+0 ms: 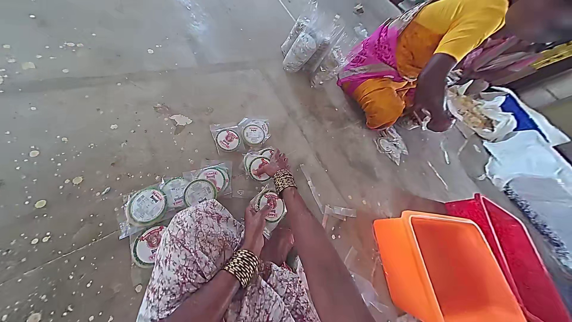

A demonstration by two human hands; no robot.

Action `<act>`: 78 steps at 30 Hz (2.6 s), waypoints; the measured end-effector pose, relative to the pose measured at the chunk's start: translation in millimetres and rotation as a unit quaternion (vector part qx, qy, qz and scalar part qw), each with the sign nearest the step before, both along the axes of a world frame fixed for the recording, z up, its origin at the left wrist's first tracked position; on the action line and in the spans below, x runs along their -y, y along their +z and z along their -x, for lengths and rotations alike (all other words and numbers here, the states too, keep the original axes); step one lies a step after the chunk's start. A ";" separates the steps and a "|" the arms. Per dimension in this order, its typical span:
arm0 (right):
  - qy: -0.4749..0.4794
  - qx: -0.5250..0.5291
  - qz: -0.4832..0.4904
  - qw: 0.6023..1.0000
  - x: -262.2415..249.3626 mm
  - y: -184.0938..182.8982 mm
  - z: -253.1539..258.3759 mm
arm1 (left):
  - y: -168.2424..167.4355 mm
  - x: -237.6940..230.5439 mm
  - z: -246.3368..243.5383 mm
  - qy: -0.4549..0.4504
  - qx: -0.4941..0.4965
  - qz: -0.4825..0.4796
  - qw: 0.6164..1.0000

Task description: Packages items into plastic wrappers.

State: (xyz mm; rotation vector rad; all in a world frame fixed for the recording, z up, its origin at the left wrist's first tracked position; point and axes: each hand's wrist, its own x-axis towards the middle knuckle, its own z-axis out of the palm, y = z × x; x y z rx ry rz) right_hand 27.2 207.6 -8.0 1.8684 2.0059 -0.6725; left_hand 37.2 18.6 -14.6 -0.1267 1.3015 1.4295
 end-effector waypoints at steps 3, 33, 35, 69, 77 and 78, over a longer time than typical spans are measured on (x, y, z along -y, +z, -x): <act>0.035 0.009 -0.008 0.999 -6.1 2.0 1.8 | -5.5 -4.3 1.3 0.058 -0.007 0.018 0.998; -0.053 -0.541 0.069 0.837 48.3 40.7 -54.9 | 6.4 -19.9 31.7 0.203 -0.084 -0.071 0.973; -0.062 -0.586 0.035 0.807 61.6 50.5 -62.3 | 3.4 -21.4 34.4 0.155 -0.129 -0.160 0.966; -0.011 -0.318 -0.191 0.929 117.4 -15.8 -189.0 | -50.1 -24.1 -7.3 -0.386 -0.517 -0.150 0.750; -0.039 -0.314 -0.161 0.935 118.8 0.6 -204.0 | -32.8 -25.7 -3.5 -0.418 -0.496 -0.180 0.740; -0.037 -0.257 -0.117 0.959 120.6 -1.2 -205.8 | -40.0 -23.3 -6.9 -0.444 -0.497 -0.171 0.725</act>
